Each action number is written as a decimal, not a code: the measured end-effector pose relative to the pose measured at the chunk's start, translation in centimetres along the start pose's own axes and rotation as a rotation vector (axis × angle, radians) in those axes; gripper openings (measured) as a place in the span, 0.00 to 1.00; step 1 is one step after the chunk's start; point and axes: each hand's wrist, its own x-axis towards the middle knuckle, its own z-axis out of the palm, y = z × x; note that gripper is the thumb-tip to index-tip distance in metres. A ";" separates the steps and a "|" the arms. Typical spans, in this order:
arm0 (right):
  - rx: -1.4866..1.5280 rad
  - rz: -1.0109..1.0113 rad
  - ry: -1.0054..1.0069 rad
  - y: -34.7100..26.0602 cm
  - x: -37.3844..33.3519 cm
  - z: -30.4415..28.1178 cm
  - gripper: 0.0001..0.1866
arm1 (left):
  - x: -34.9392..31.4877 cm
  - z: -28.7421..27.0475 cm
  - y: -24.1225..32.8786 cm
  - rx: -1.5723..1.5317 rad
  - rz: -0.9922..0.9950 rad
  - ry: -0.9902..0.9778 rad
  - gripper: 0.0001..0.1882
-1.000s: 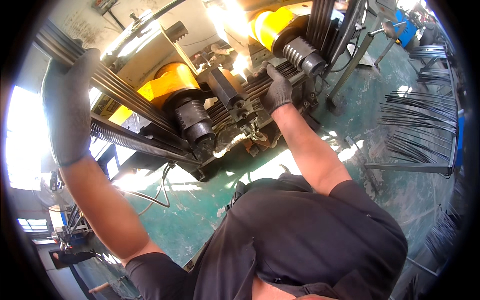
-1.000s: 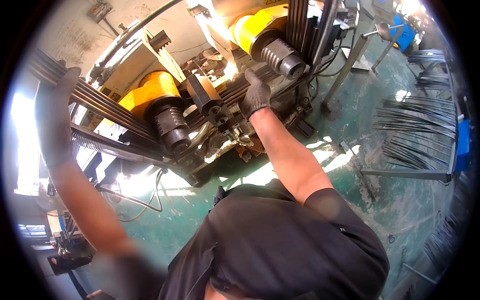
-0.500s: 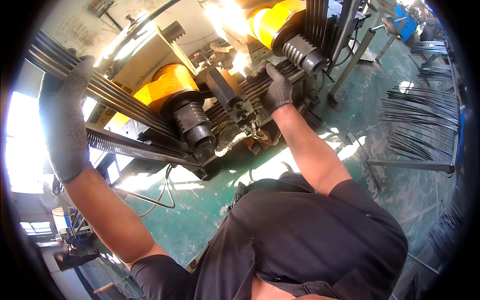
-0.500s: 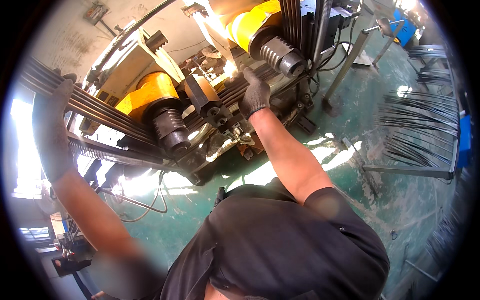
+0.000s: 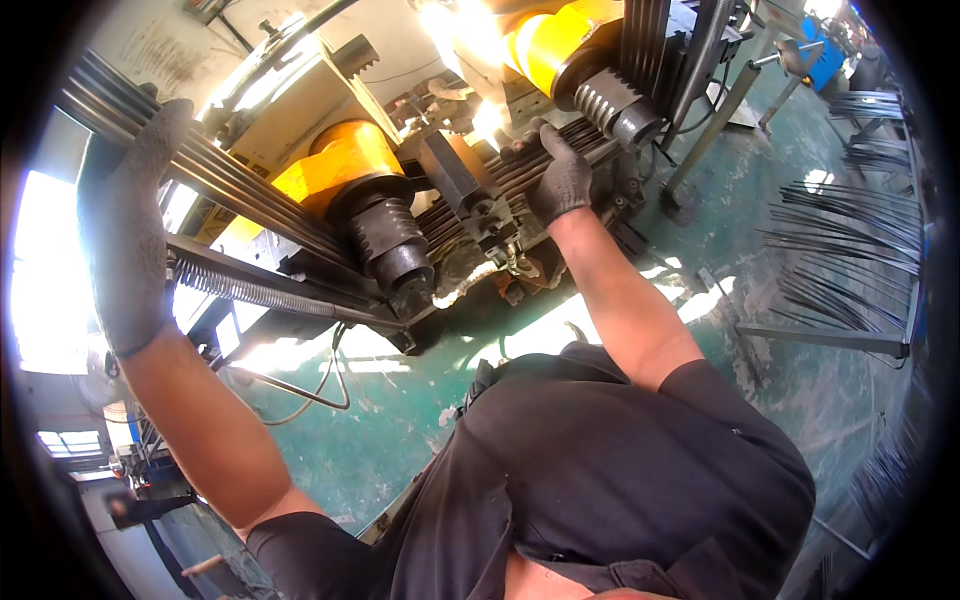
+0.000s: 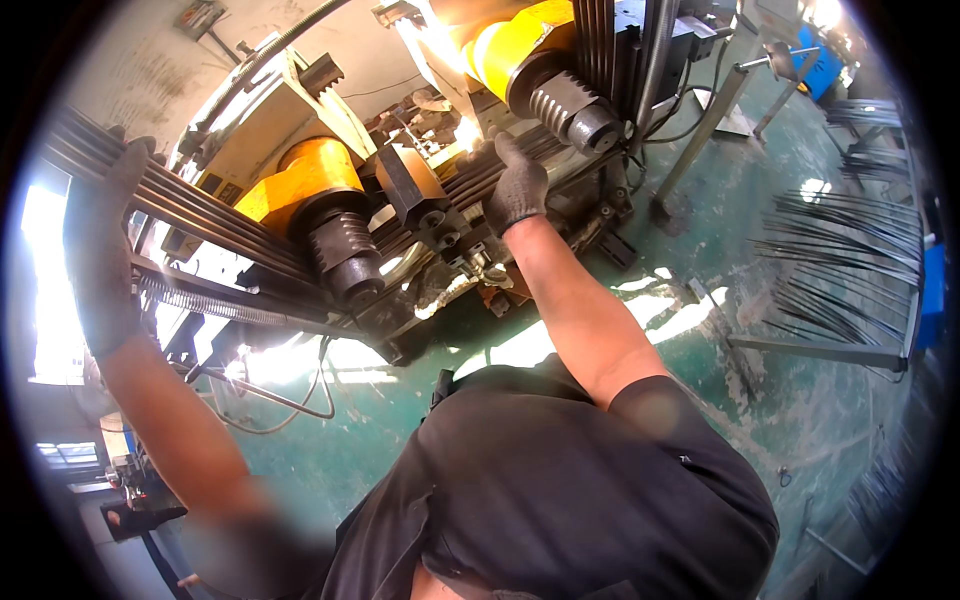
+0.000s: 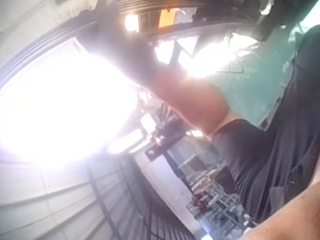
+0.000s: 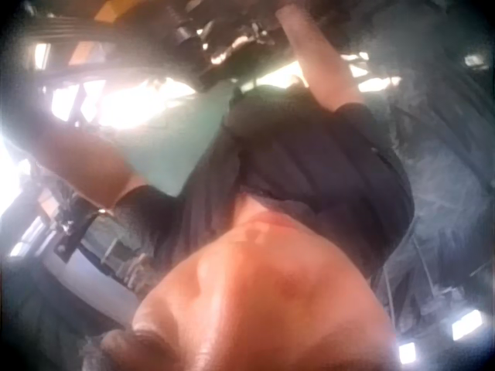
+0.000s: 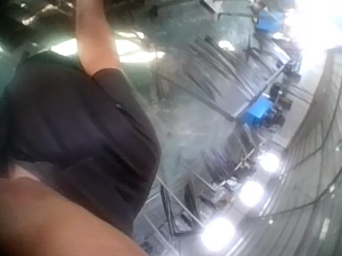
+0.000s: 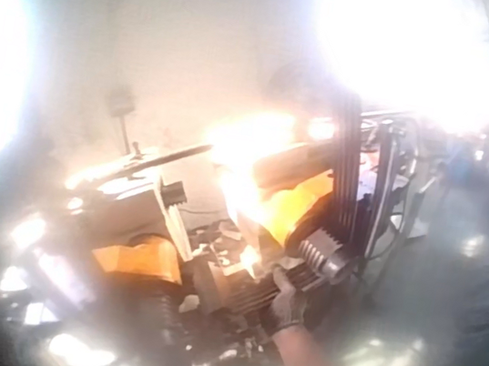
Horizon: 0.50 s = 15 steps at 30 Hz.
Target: The person repeatedly picks bundles of long metal rods from a floor stack and feeds them into a yellow industrial machine. The rods are inserted into the machine's rollers and then released as the machine processes them. The cycle of picking, feeding, and releasing continues throughout the clip.
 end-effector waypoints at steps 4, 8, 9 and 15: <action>-0.013 -0.031 -0.017 -0.8 0.3 -0.5 0.05 | 0.8 0.0 -0.4 0.070 0.128 -0.005 0.17; 0.006 0.013 -0.021 -0.3 -0.3 0.2 0.06 | 1.7 -2.8 -0.9 0.103 0.436 -0.091 0.22; 0.006 0.007 -0.019 -0.4 -0.1 0.0 0.06 | 2.3 -2.8 -1.4 0.075 0.453 -0.083 0.21; -0.018 0.005 -0.012 0.1 -0.1 0.1 0.06 | 3.5 -3.4 -1.5 0.187 0.413 -0.065 0.22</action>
